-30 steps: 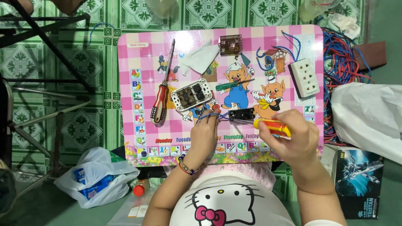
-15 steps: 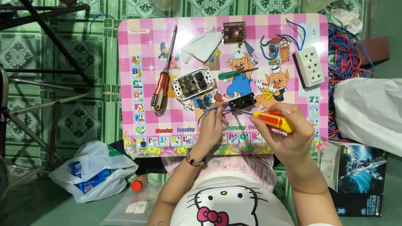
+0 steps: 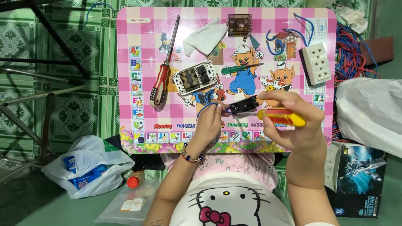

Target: The person uses a yellow screwdriver to tighten screws on a black electrical component. They then use a green screwdriver to work on a white electrical socket, manipulating wires and tightening internal screws.

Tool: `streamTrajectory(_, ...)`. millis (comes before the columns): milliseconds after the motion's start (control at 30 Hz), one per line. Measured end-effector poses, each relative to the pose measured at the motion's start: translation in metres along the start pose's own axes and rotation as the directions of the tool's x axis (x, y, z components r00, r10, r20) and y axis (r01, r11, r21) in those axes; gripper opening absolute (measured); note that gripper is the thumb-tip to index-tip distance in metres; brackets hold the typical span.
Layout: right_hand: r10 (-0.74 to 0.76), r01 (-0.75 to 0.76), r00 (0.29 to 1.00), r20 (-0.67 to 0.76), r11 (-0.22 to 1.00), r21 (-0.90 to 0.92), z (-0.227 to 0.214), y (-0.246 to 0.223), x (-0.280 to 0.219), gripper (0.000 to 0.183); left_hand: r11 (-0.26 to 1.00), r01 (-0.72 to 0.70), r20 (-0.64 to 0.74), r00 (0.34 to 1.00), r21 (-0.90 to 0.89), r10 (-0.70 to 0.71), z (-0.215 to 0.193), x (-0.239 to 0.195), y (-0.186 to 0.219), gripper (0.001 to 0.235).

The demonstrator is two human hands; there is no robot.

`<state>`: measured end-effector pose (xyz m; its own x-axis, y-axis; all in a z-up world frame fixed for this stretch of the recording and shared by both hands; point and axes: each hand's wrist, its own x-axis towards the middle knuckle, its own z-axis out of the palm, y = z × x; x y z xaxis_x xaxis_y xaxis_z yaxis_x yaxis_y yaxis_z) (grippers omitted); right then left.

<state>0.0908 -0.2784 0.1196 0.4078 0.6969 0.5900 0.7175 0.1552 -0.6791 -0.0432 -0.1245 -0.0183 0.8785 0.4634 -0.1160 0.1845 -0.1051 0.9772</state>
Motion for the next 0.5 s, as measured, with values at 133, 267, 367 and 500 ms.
streamTrajectory(133,-0.009,-0.007,0.996,0.094,0.985,0.172,0.0,-0.001,0.016,0.054,0.998,-0.028,-0.012,1.0,-0.051,0.028,0.001,0.005,-0.004,0.034)
streamTrajectory(267,0.007,-0.003,1.0,0.01,0.93,-0.369,-0.002,-0.039,0.024,0.044,0.999,-0.009,0.03,1.0,-0.051,0.01,0.005,0.005,-0.016,0.034)
streamTrajectory(367,0.117,-0.064,0.991,0.063,0.837,-0.543,-0.005,-0.071,0.034,0.028,1.0,0.015,0.073,0.997,0.021,-0.016,0.007,0.005,-0.022,0.037)
streamTrajectory(500,0.167,0.008,0.903,0.395,0.914,-0.405,-0.027,-0.067,0.039,0.033,0.999,0.033,0.065,0.997,0.04,-0.035,0.005,0.006,-0.015,0.042)
